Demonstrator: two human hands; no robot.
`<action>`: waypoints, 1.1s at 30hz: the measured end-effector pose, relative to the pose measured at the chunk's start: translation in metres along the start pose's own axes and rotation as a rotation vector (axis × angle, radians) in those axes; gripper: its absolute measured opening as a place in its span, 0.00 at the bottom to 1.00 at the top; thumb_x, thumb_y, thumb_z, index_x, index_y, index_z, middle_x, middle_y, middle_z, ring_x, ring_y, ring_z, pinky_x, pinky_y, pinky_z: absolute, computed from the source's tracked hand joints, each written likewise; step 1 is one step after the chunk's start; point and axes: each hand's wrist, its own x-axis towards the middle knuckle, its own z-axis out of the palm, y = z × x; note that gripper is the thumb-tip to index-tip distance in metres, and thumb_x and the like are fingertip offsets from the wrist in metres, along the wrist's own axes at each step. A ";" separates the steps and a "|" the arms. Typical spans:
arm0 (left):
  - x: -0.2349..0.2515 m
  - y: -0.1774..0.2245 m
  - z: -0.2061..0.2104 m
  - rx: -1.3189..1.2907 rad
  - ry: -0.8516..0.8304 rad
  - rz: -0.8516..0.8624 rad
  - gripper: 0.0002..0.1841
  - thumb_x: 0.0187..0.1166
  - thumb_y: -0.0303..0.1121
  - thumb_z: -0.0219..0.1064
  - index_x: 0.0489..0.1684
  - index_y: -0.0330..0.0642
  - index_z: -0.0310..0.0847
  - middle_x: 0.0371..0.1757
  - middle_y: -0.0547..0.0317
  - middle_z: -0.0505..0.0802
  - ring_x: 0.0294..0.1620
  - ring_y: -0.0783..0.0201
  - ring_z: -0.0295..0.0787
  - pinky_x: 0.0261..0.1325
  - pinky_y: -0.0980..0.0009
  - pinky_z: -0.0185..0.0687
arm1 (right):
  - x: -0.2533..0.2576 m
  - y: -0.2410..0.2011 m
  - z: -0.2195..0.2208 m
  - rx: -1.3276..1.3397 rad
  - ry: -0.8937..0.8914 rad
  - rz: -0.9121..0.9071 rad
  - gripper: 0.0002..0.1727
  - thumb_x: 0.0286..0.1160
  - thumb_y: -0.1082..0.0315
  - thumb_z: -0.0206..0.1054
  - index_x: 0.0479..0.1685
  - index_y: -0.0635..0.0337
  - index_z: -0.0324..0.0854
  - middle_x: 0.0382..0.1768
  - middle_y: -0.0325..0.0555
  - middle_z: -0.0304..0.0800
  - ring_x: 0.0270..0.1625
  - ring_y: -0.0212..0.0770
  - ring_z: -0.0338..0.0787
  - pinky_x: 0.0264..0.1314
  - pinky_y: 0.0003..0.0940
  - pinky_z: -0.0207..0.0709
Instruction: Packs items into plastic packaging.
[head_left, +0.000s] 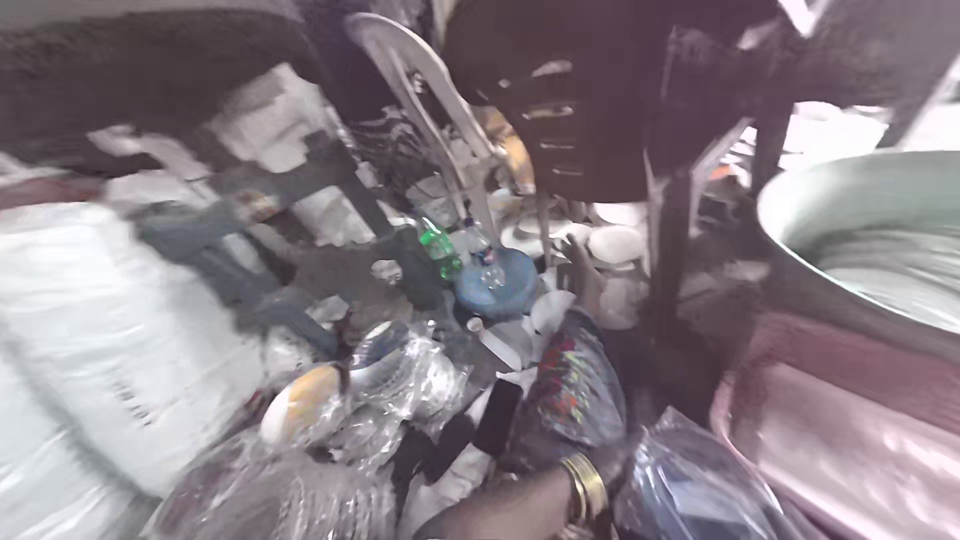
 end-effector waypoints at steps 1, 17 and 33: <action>0.002 -0.003 0.000 -0.083 -0.033 0.036 0.23 0.96 0.48 0.45 0.58 0.38 0.79 0.39 0.61 0.84 0.35 0.73 0.80 0.41 0.76 0.79 | -0.012 -0.013 -0.008 0.006 0.010 -0.015 0.24 0.94 0.65 0.48 0.77 0.76 0.69 0.63 0.59 0.84 0.58 0.35 0.85 0.67 0.34 0.77; 0.023 -0.024 -0.010 -0.113 -0.119 0.143 0.21 0.94 0.31 0.46 0.79 0.29 0.68 0.66 0.41 0.89 0.59 0.55 0.91 0.62 0.61 0.86 | 0.042 -0.011 -0.175 1.003 0.728 -0.402 0.34 0.90 0.41 0.50 0.86 0.52 0.59 0.70 0.53 0.80 0.58 0.50 0.91 0.52 0.48 0.89; 0.029 -0.046 -0.198 0.779 0.784 -0.179 0.50 0.66 0.52 0.82 0.88 0.34 0.62 0.88 0.30 0.67 0.89 0.35 0.63 0.88 0.40 0.60 | 0.051 0.048 -0.023 -0.614 0.349 -0.534 0.19 0.87 0.64 0.60 0.61 0.70 0.86 0.57 0.70 0.90 0.57 0.66 0.91 0.64 0.64 0.80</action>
